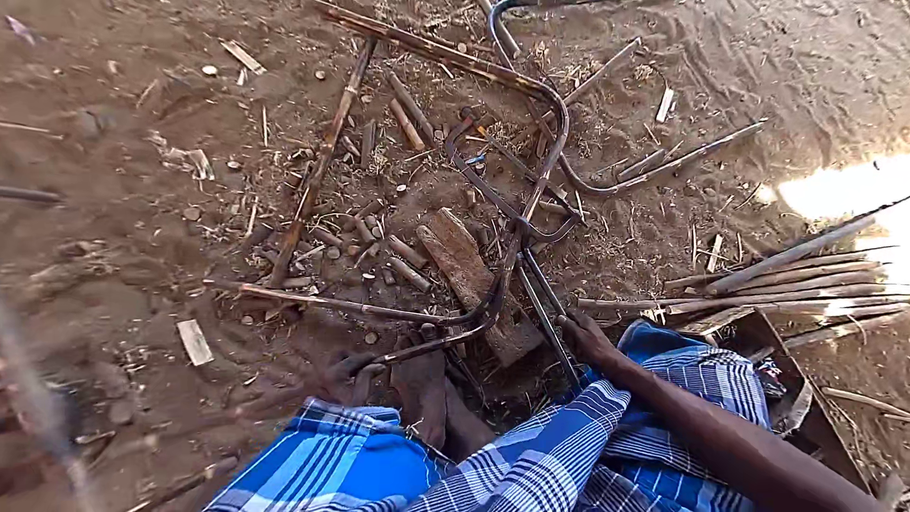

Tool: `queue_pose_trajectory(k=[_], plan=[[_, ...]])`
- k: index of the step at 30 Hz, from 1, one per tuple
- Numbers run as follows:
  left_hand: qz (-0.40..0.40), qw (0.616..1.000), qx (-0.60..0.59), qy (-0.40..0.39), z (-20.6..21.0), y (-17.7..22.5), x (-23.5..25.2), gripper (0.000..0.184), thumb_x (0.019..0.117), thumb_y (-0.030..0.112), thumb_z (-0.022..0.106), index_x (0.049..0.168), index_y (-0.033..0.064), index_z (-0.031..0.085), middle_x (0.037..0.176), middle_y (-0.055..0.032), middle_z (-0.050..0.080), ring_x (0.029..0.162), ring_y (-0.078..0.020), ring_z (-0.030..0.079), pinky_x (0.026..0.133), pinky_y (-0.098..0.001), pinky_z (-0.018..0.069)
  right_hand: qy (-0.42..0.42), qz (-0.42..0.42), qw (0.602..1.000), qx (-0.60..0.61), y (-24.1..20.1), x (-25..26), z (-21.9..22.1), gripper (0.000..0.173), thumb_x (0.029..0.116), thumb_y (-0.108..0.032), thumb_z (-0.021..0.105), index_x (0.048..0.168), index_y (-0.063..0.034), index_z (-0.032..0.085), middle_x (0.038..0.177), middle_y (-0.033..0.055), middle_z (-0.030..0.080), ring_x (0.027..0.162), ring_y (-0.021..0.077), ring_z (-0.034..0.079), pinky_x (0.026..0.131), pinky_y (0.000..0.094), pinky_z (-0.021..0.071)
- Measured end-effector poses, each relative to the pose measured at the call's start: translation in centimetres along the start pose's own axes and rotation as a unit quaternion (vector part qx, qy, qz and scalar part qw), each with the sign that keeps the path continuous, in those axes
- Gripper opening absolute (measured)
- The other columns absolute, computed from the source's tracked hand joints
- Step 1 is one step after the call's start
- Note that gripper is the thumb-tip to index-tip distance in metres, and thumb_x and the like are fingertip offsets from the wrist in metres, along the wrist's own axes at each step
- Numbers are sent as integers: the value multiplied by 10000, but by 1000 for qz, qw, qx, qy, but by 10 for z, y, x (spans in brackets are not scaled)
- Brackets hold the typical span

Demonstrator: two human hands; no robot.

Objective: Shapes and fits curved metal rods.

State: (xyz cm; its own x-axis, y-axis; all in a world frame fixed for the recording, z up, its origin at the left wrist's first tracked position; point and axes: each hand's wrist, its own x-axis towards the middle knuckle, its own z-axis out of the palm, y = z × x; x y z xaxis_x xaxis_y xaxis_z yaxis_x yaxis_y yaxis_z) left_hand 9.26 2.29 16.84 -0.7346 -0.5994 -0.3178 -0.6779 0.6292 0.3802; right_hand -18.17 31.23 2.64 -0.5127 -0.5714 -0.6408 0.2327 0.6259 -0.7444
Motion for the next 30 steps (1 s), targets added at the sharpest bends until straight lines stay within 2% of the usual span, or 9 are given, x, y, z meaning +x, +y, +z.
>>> queue_pose_trajectory(k=[1,2,3,4,10,13,17,20,30], plan=[[-127,989,-13,-76,-7,17,5,281,1052,95,587,1251,-74,690,1314,-305,628,1270,-385,578,1133,-448,399,1,5,1000,-19,0,0,0,353,1109,-355,400,1179,-60,582,656,47,467,506,170,449,492,357,427],[-88,996,-14,24,16,-4,12,236,1015,81,632,1155,-82,731,1219,-317,667,1179,-424,622,1078,-523,442,3,1,999,-49,-6,2,-4,370,1112,-367,390,1173,-59,586,661,58,475,507,178,455,492,361,430],[56,981,-2,186,50,-52,29,187,918,102,684,969,-55,772,1007,-301,706,947,-458,692,877,-609,550,2,-5,996,-86,-13,4,-12,386,1115,-372,384,1176,-54,593,677,74,494,521,193,473,504,375,444],[117,975,-18,189,54,-83,48,185,938,133,681,1004,-15,771,1043,-280,693,969,-472,678,863,-660,539,0,-16,993,-120,-19,2,-19,390,1117,-372,381,1165,-48,594,693,91,513,536,209,494,518,392,458],[175,979,-45,93,37,-126,107,152,945,143,744,1081,103,800,1095,-142,708,1065,-336,661,965,-570,523,-1,-85,986,-146,-36,-15,-43,370,1104,-389,419,1121,-92,638,667,65,532,512,178,498,480,351,445],[188,977,-37,97,40,-130,106,170,955,179,725,1090,100,793,1106,-146,703,1089,-357,642,981,-583,499,-34,-108,987,-111,-30,-36,-44,340,1093,-365,450,1230,-124,646,651,38,517,477,148,468,437,309,422],[191,975,-41,105,45,-135,107,187,963,211,712,1103,111,784,1127,-152,697,1127,-374,631,987,-589,497,-99,-87,984,-122,-20,-55,-29,345,1071,-391,462,1055,-104,652,625,29,511,493,145,485,479,322,443],[168,982,-29,86,41,-133,105,179,962,206,729,1114,125,779,1125,-157,694,1127,-376,636,981,-596,508,-123,-41,988,-89,-10,-71,-8,383,1074,-429,454,1082,-111,666,642,27,515,519,142,493,510,323,453],[146,987,-27,63,35,-126,107,165,948,162,751,1096,92,769,1118,-161,667,1052,-344,656,939,-582,532,-71,28,982,-172,12,-71,20,410,1089,-469,403,1038,-119,613,685,49,526,581,197,539,581,405,490]])
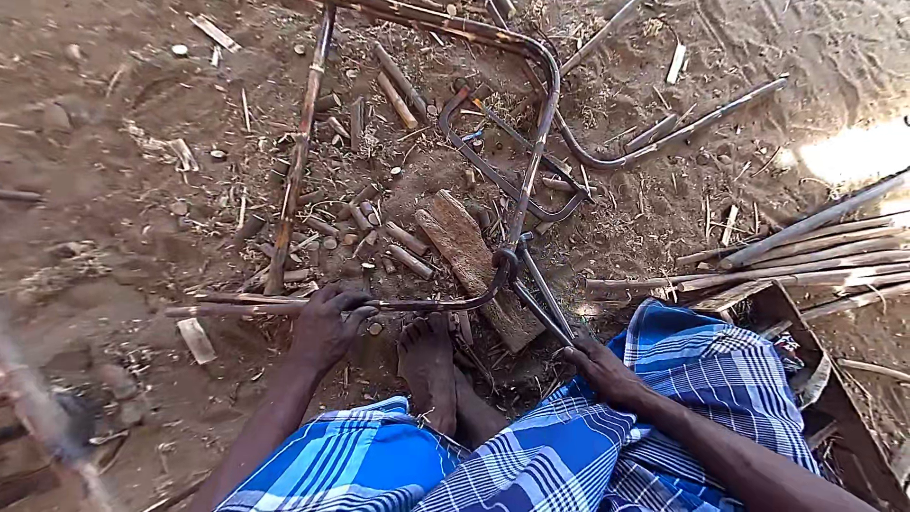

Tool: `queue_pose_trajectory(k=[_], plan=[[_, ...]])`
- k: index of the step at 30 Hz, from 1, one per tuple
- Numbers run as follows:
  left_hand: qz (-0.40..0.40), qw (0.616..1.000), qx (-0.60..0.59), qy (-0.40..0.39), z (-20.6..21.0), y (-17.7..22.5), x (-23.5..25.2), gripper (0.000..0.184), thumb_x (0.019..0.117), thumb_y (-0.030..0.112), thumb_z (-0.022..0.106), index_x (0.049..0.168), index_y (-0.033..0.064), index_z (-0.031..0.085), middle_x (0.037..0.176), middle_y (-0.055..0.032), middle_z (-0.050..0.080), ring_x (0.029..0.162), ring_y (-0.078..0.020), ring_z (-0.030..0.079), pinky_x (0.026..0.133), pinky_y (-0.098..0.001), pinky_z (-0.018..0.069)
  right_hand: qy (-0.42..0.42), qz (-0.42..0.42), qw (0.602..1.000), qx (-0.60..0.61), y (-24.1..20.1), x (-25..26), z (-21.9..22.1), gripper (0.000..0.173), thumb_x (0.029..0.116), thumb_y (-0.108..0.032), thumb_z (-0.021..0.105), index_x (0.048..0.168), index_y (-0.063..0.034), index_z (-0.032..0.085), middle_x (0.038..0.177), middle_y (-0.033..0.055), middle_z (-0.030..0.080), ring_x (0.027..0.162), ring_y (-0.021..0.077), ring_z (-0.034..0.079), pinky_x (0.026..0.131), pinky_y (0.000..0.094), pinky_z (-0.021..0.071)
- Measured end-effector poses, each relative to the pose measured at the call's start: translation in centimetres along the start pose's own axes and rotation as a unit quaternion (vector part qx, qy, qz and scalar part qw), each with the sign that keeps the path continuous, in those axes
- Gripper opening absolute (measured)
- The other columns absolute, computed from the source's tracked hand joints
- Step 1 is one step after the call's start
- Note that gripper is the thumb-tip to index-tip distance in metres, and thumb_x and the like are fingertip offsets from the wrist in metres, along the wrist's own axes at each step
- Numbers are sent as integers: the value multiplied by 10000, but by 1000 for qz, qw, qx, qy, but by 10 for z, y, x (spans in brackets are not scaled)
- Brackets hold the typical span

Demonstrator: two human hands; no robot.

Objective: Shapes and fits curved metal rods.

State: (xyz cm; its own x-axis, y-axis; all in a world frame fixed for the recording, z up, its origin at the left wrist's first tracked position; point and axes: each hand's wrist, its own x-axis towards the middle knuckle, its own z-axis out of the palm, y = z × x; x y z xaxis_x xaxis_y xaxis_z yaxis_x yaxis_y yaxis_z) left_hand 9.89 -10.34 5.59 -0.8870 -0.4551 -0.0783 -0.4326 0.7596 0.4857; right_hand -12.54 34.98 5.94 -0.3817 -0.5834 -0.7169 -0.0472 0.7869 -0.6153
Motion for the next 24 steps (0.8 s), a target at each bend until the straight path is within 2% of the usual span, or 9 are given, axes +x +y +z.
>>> queue_pose_trajectory(k=[4,8,10,13,16,19,22,24], plan=[[-6,1000,-1,6,1,3,-3,176,946,165,756,1094,71,764,1121,-173,677,1068,-353,658,949,-588,525,2,18,999,-34,-4,2,-4,410,1093,-475,391,1093,-125,605,722,61,548,619,211,572,610,425,512],[-79,996,-33,37,13,24,-31,170,959,200,741,1083,88,768,1157,-157,686,1094,-325,654,981,-563,514,37,14,999,-23,-3,7,17,464,1095,-502,352,1065,-119,614,703,72,531,614,238,557,596,463,494],[-112,990,-50,72,20,36,-47,186,956,207,744,1075,66,766,1144,-183,667,1098,-340,633,988,-552,499,44,16,998,-32,-11,11,19,486,1099,-503,332,1070,-105,610,717,91,546,633,261,582,600,491,503],[-167,980,-48,93,31,57,-65,194,950,208,757,1080,65,768,1109,-208,661,1072,-369,628,969,-571,495,48,16,998,-32,-11,14,19,468,1105,-475,335,1058,-100,610,744,87,557,683,264,589,655,504,498],[-248,962,-14,117,40,88,-84,190,939,238,770,1065,97,783,1075,-204,665,1017,-382,645,928,-595,503,59,13,997,-37,-12,18,22,462,1105,-463,342,1010,-89,597,730,90,536,669,269,573,642,510,480],[-280,953,10,113,51,106,-100,207,959,248,734,1101,104,779,1117,-219,695,1074,-413,655,964,-637,493,71,17,996,-48,-11,11,27,514,1095,-520,326,1052,-96,613,743,107,567,666,279,601,616,517,509],[-237,963,-6,125,51,90,-90,227,939,250,769,1098,90,784,1088,-213,698,1043,-409,662,942,-632,504,67,3,997,-48,-8,14,15,508,1090,-520,349,1096,-94,626,789,103,594,712,268,617,677,514,531],[-159,981,1,107,41,67,-71,270,938,244,754,1139,64,762,1148,-244,682,1103,-447,646,972,-655,500,57,-11,997,-55,-8,26,-5,521,1086,-530,360,1127,-87,632,776,112,599,699,276,618,675,520,530]])
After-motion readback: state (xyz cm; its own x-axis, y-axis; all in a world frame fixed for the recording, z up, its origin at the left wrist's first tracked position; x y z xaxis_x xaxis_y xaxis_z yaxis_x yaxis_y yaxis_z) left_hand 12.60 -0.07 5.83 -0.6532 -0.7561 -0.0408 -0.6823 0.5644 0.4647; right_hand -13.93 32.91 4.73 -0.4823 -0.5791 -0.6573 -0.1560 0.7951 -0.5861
